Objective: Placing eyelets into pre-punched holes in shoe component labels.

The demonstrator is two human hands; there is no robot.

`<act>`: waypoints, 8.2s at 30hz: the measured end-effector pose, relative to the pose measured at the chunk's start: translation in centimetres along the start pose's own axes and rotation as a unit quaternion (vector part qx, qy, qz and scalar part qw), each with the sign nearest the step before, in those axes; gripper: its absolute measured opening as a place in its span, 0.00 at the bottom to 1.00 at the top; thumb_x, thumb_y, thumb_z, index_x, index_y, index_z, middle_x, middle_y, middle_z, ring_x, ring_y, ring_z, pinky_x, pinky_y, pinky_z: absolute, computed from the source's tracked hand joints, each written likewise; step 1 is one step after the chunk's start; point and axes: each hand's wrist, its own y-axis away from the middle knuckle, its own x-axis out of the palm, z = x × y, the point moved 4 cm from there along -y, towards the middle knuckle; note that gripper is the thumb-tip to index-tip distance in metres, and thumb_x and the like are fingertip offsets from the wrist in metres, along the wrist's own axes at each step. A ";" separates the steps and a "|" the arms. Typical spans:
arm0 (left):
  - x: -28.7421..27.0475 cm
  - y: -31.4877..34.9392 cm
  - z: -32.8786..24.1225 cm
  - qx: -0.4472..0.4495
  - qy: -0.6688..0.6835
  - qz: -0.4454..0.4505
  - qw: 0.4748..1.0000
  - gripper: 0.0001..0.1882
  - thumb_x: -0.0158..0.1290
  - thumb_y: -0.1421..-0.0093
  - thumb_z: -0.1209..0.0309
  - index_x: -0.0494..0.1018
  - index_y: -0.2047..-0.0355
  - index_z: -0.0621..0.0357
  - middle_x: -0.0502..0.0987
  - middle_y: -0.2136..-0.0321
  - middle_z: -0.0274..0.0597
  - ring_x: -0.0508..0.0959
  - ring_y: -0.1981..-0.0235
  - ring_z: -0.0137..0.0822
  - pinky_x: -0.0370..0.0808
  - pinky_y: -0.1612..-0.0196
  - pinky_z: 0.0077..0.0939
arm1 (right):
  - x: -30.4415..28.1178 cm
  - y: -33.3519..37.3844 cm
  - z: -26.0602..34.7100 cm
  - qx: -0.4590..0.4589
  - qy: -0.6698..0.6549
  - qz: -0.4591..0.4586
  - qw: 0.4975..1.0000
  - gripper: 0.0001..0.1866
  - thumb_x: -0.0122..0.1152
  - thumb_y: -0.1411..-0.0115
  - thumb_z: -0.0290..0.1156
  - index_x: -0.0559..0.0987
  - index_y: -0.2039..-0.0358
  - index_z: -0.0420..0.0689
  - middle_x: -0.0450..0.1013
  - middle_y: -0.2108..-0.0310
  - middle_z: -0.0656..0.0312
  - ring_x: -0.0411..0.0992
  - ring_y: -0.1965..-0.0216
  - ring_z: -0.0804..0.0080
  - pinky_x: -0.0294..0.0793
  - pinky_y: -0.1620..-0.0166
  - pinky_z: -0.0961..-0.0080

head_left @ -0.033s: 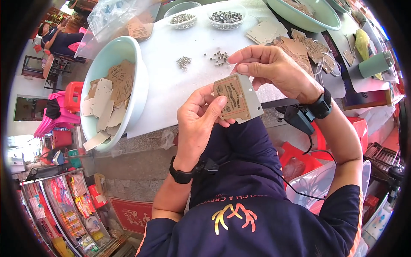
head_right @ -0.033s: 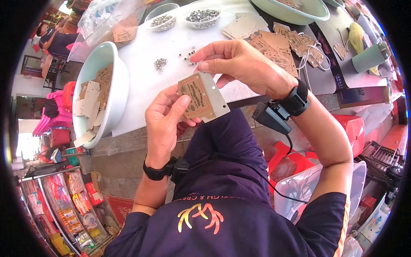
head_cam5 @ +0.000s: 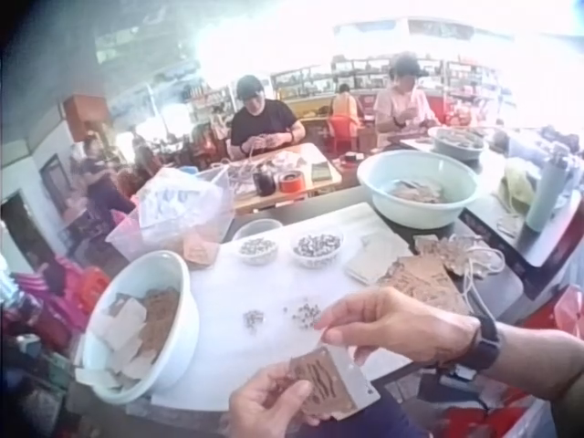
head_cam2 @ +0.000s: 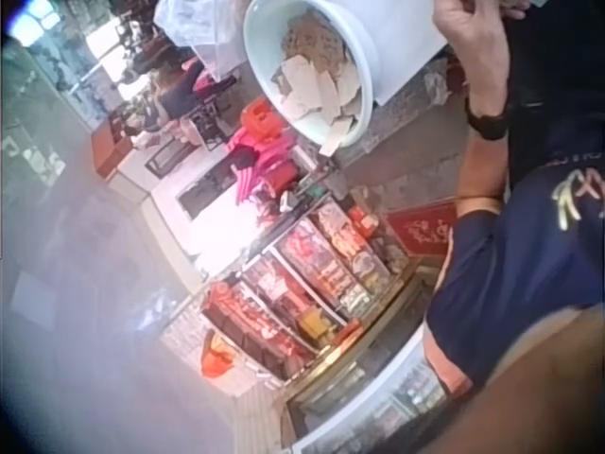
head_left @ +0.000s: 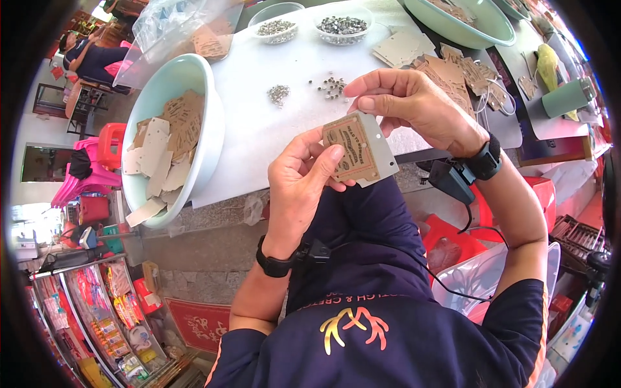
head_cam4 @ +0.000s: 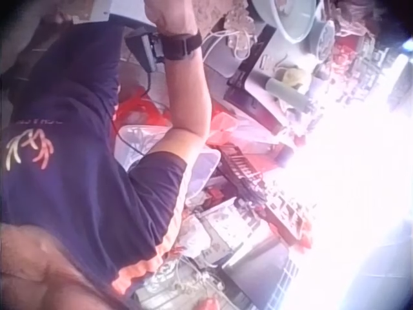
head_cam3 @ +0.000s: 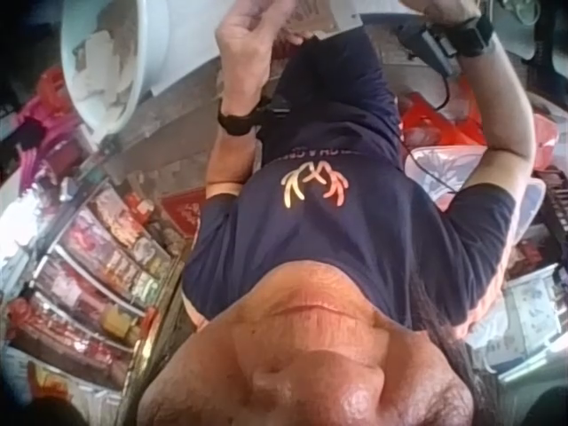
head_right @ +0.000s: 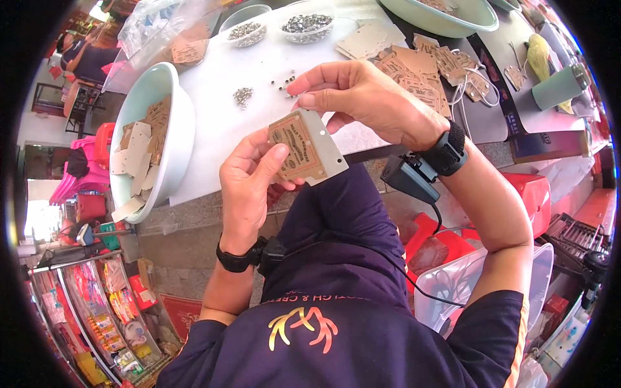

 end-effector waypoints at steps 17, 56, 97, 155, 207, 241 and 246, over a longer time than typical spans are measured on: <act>-0.2 0.3 0.9 0.037 0.006 -0.066 0.997 0.11 0.58 0.38 0.69 0.72 0.59 0.61 0.77 0.68 0.33 0.69 0.74 0.17 0.66 0.74 0.11 | 4.3 0.5 -1.3 -0.064 -0.225 -0.124 0.964 0.17 0.56 0.34 0.34 0.74 0.48 0.41 0.77 0.57 0.60 0.75 0.59 0.78 0.75 0.59 0.81; -0.9 -0.2 -3.8 0.083 0.027 0.060 0.994 0.17 0.53 0.37 0.77 0.62 0.50 0.64 0.73 0.59 0.41 0.74 0.57 0.25 0.74 0.54 0.22 | 5.5 0.5 0.3 -0.025 0.049 -0.048 0.997 0.12 0.57 0.34 0.37 0.76 0.62 0.39 0.68 0.76 0.71 0.63 0.74 0.87 0.65 0.73 0.86; -0.7 1.0 -2.7 0.023 -0.085 0.056 0.995 0.11 0.47 0.32 0.68 0.71 0.58 0.64 0.78 0.76 0.39 0.75 0.81 0.22 0.71 0.78 0.15 | 4.3 2.6 -1.2 -0.084 -0.035 -0.162 0.983 0.17 0.57 0.34 0.41 0.76 0.56 0.40 0.72 0.71 0.69 0.63 0.76 0.88 0.65 0.74 0.87; -3.0 2.2 -1.9 0.091 -0.004 -0.067 0.994 0.10 0.51 0.34 0.70 0.67 0.57 0.62 0.77 0.68 0.41 0.73 0.77 0.23 0.70 0.77 0.16 | 8.6 2.0 -1.9 -0.009 0.004 -0.067 0.998 0.15 0.51 0.31 0.37 0.73 0.59 0.34 0.74 0.74 0.61 0.71 0.74 0.82 0.71 0.72 0.80; -6.7 1.5 0.1 0.066 -0.016 -0.075 0.995 0.07 0.51 0.34 0.70 0.68 0.59 0.59 0.79 0.66 0.42 0.74 0.77 0.22 0.70 0.77 0.16 | 4.9 -8.1 -1.3 -0.281 0.616 0.031 0.735 0.05 0.59 0.44 0.28 0.76 0.68 0.41 0.72 0.68 0.56 0.73 0.69 0.54 0.71 0.67 0.62; -1.4 0.2 -1.8 0.041 -0.162 0.089 0.982 0.07 0.52 0.35 0.72 0.68 0.60 0.62 0.75 0.76 0.34 0.71 0.78 0.18 0.69 0.75 0.15 | 2.7 -4.5 -1.0 0.101 0.123 0.227 0.961 0.11 0.63 0.46 0.33 0.80 0.70 0.35 0.70 0.82 0.69 0.64 0.84 0.87 0.60 0.81 0.86; -0.7 0.4 -1.9 0.026 -0.171 0.099 0.980 0.08 0.53 0.36 0.75 0.65 0.61 0.63 0.76 0.75 0.36 0.71 0.77 0.18 0.70 0.75 0.14 | 2.5 -4.2 -0.9 0.134 0.109 0.263 0.949 0.10 0.65 0.46 0.32 0.79 0.72 0.36 0.70 0.83 0.69 0.64 0.85 0.87 0.61 0.81 0.86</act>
